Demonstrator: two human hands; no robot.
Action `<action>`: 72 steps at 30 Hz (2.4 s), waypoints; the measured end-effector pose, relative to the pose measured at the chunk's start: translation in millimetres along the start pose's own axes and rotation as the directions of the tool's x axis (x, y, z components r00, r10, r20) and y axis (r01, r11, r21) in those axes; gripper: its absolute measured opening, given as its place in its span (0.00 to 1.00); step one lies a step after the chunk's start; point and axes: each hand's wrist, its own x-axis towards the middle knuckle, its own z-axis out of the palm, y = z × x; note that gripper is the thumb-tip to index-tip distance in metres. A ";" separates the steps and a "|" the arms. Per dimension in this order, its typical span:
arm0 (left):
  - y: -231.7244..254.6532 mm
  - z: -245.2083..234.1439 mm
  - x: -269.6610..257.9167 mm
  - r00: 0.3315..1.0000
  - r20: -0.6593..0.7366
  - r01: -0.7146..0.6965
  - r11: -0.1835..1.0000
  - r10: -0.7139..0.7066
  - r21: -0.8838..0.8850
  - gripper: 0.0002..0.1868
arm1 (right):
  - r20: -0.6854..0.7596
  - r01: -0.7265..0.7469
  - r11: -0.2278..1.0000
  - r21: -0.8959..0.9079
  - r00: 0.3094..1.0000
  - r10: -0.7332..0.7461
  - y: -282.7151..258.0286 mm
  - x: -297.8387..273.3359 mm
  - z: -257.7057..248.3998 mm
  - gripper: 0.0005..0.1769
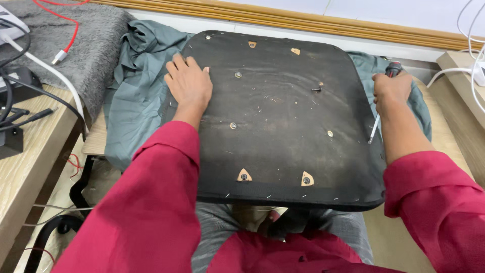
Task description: The person uses a screwdriver to remove screws from the underside of a chair seat. They loosen and remove several screws one by one, placing them on the seat surface as they work.
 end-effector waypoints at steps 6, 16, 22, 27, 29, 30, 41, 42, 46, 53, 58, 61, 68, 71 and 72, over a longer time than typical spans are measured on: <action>-14.3 -21.3 4.6 0.950 0.209 0.232 0.972 -0.233 0.025 0.39 | 0.223 0.028 0.954 -0.300 0.974 0.042 42.1 13.1 -25.0 0.18; -20.3 -59.4 14.8 0.677 0.553 0.550 0.833 -0.486 0.058 0.47 | 0.254 -0.163 0.961 -0.224 0.942 0.219 45.4 -11.9 -26.1 0.26; -14.0 -69.0 7.8 0.760 0.478 0.507 0.862 -0.439 -0.014 0.45 | 0.215 -0.109 0.982 -0.154 0.966 0.141 29.7 -23.9 -38.6 0.19; 8.0 -70.4 10.3 0.815 0.463 0.420 0.906 -0.349 -0.056 0.44 | 0.173 -0.021 0.967 -0.253 0.983 0.066 42.1 -4.2 -61.0 0.20; 21.1 -65.6 11.5 0.816 0.476 0.404 0.912 -0.327 -0.065 0.43 | 0.152 -0.003 0.959 -0.283 0.987 0.048 50.1 11.8 -69.3 0.21; 28.7 -60.9 9.5 0.808 0.490 0.411 0.909 -0.327 -0.070 0.42 | 0.136 -0.005 0.952 -0.308 0.990 0.049 54.0 23.2 -74.2 0.21; 67.6 -7.2 -16.1 0.958 0.238 0.173 0.985 -0.162 -0.023 0.32 | 0.156 0.209 0.831 -0.516 0.977 -0.148 79.7 73.3 -77.2 0.32; 73.3 -2.0 -16.6 0.977 0.201 0.086 0.995 -0.073 -0.057 0.28 | 0.157 0.289 0.832 -0.473 0.957 -0.244 72.9 69.1 -76.9 0.32; 102.6 15.7 -22.9 0.965 0.132 -0.190 0.949 0.228 -0.251 0.19 | 0.113 0.403 0.827 -0.393 0.913 -0.391 26.1 33.7 -57.3 0.25; 148.8 39.3 -46.1 0.921 0.290 -0.149 0.923 0.260 -0.355 0.14 | 0.248 0.812 0.584 -0.020 0.570 -0.784 -59.5 -53.3 6.6 0.31; 146.0 37.5 -45.5 0.935 0.280 -0.106 0.928 0.215 -0.358 0.10 | 0.259 0.865 0.458 0.205 0.403 -0.878 -95.5 -102.1 32.1 0.37; 147.4 38.7 -46.4 0.949 0.248 -0.098 0.930 0.194 -0.353 0.11 | 0.185 0.859 0.473 0.196 0.441 -0.878 -109.2 -114.0 50.3 0.30; 140.4 39.5 -45.9 0.947 0.213 -0.134 0.900 0.239 -0.415 0.10 | 0.006 0.800 0.429 0.419 0.470 -0.882 -118.3 -135.7 102.5 0.30; 137.8 42.4 -47.3 0.945 0.204 -0.150 0.893 0.255 -0.424 0.09 | -0.018 0.813 0.428 0.395 0.473 -0.881 -117.7 -136.9 108.1 0.31; 138.8 43.5 -47.2 0.944 0.205 -0.154 0.893 0.260 -0.423 0.09 | -0.033 0.817 0.430 0.384 0.477 -0.878 -118.1 -135.9 107.8 0.31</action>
